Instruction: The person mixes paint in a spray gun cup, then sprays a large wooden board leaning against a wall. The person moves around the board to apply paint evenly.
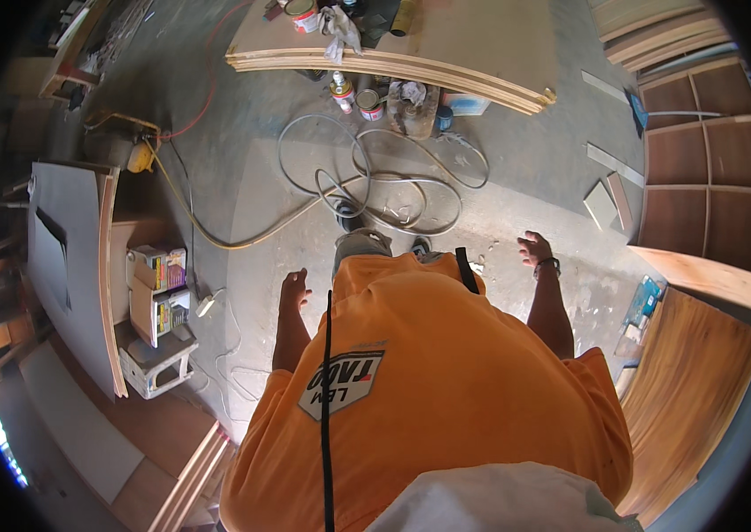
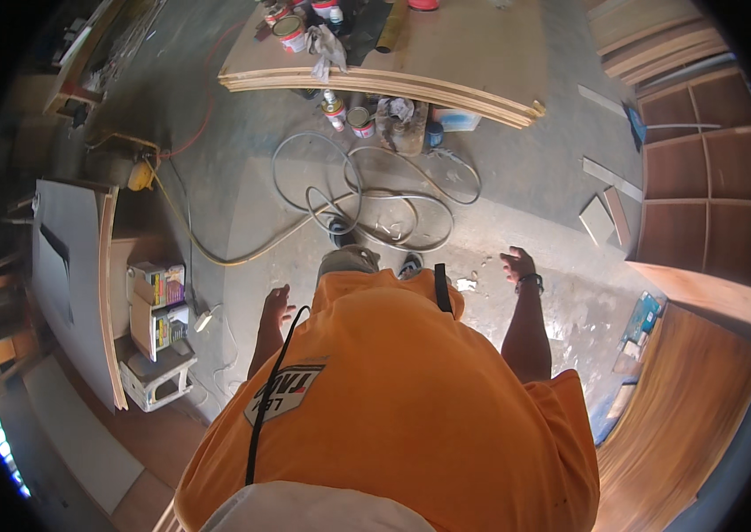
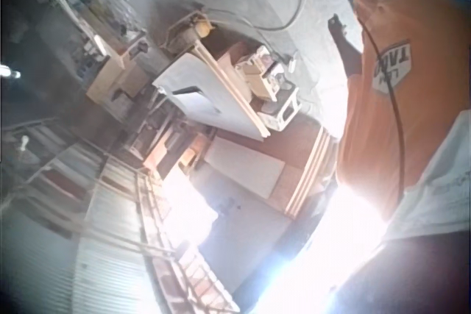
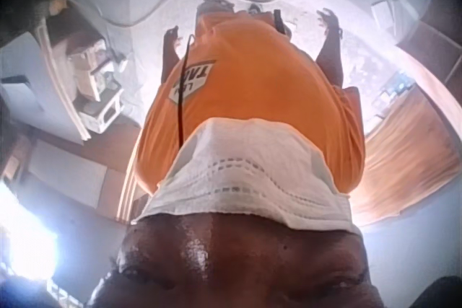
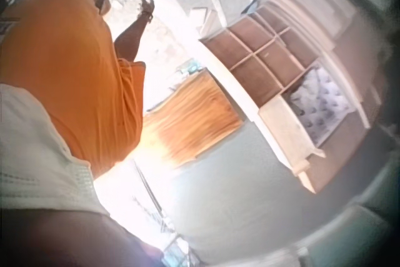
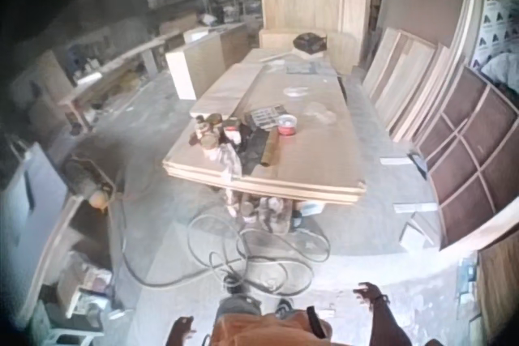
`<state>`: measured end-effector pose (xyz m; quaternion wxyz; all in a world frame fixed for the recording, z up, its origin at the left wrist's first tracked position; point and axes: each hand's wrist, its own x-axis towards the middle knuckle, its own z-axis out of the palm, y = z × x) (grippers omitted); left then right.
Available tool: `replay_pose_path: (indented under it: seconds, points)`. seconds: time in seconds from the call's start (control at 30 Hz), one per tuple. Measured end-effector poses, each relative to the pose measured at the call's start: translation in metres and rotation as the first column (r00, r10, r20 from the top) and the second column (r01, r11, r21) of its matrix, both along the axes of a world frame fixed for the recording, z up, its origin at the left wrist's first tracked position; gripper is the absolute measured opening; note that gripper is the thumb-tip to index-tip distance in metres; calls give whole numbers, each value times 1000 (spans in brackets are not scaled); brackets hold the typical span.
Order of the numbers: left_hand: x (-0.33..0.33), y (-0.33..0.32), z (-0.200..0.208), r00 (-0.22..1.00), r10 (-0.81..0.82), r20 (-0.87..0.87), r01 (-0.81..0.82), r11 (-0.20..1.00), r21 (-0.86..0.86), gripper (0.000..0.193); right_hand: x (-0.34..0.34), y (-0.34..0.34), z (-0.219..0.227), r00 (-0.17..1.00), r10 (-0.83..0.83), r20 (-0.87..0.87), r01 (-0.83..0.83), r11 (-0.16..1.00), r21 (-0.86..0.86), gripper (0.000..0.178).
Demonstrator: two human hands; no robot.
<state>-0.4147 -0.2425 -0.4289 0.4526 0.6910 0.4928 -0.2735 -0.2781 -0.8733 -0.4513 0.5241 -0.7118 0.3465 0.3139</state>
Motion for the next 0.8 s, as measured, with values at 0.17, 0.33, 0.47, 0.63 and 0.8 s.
replay_pose_path:
  seconds: [0.17,0.33,0.47,0.63,0.8]
  points:
    - [7,36,-14,995,-64,-70,64,998,-4,58,-53,42,-4,997,-47,-59,46,999,-20,59]
    - [48,76,-12,983,-181,45,184,979,-90,58,-138,69,-18,981,-160,-106,133,964,-228,45]
    - [94,118,9,947,-315,69,321,939,-122,48,-195,112,-24,940,-299,-168,267,945,-188,30]
    - [117,188,-17,910,-384,157,412,875,-255,31,-270,217,-41,915,-380,-134,372,925,-80,40]
    - [136,216,-50,295,-928,228,948,255,-188,31,-348,337,7,917,-335,-216,333,942,-47,42]
